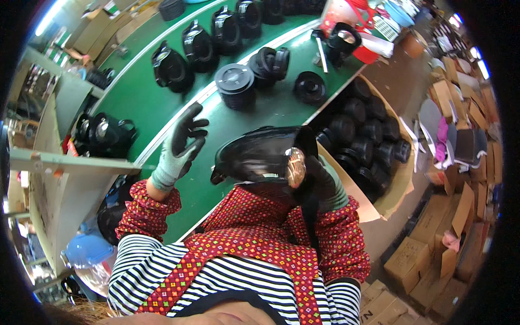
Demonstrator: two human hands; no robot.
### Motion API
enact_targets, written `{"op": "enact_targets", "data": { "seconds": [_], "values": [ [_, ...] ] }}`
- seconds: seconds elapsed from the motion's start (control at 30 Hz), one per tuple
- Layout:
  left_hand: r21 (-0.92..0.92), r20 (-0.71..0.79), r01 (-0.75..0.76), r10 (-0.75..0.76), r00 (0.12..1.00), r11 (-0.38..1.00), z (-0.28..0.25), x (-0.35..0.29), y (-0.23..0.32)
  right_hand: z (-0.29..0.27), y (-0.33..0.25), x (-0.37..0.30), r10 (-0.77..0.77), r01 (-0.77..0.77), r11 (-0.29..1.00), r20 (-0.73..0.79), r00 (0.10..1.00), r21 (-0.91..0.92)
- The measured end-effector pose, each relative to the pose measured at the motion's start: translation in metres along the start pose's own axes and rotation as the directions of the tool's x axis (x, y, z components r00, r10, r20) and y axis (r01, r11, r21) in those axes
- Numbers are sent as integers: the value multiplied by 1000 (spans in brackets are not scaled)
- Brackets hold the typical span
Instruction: The person assembles black kettles by inserting a metal inner liner into the kettle body and then screwing on a black lid. The person handles each kettle one at a time, places the finished units on a green workbench, and repeats the process.
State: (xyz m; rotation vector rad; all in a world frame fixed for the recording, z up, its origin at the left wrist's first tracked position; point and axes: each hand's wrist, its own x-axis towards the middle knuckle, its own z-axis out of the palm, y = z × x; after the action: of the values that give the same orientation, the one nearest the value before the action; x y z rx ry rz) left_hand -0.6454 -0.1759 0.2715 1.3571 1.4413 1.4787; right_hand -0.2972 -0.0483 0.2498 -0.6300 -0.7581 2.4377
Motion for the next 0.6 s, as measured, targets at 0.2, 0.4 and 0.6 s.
{"op": "enact_targets", "data": {
  "seconds": [0.2,0.4,0.6],
  "values": [
    [-496,430,261,-27,903,828,77,-5,-46,-10,-7,-23,2,-17,957,-52,999,-290],
    [-368,121,328,-305,945,870,84,-8,-65,-20,-17,71,9,-1,958,29,1000,-286],
    [-453,158,457,-436,886,766,67,-8,-98,-123,-78,233,-675,-240,80,-230,701,-967]
  ]
}}
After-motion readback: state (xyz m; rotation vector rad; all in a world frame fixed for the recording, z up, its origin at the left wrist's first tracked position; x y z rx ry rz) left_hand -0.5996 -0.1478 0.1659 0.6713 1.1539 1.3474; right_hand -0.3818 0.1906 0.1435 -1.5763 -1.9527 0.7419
